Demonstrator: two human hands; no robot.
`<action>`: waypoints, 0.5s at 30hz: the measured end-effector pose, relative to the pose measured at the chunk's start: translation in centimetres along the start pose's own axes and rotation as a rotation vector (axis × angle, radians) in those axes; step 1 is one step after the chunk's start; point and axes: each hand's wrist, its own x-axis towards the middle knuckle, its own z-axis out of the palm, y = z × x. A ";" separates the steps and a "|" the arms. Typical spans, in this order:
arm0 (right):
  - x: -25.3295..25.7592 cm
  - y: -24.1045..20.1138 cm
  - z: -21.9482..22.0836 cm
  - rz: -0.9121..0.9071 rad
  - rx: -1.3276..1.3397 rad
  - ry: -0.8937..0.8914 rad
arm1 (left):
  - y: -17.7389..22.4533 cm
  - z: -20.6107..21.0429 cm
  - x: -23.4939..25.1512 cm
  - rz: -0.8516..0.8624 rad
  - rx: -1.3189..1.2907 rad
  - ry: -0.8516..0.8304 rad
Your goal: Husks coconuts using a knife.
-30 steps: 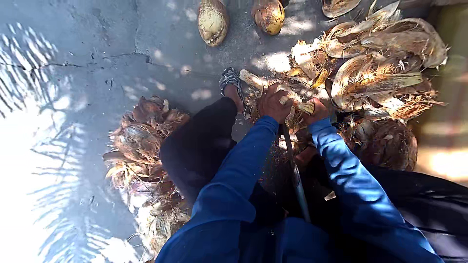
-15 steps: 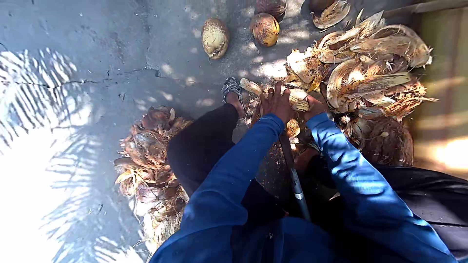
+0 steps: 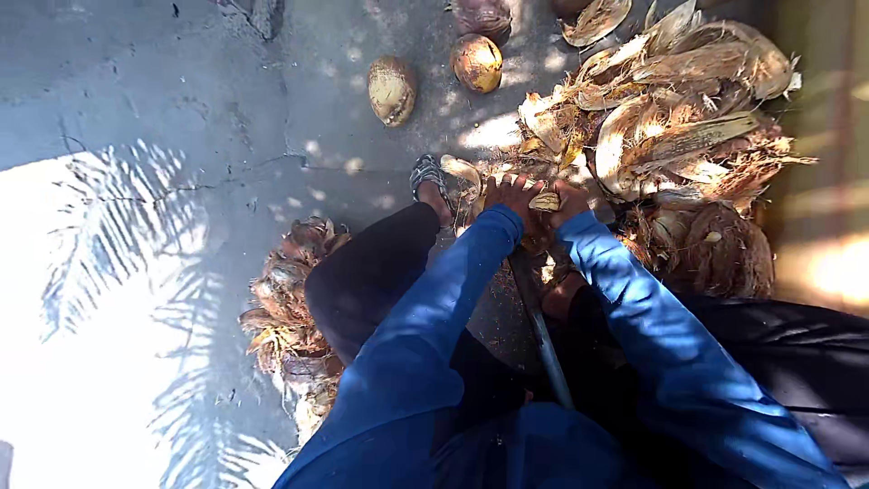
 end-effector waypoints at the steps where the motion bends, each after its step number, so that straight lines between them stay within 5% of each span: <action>1: 0.1 0.3 0.3 -0.012 0.001 0.004 | 0.0 0.1 0.1 -0.007 0.007 -0.005; 11: -4.2 0.8 -1.2 0.037 0.085 -0.086 | 0.5 -0.6 0.5 -0.057 -0.005 -0.044; 15: -9.7 0.6 -0.9 0.108 0.161 0.124 | -1.2 -0.3 0.7 -0.115 -0.073 -0.052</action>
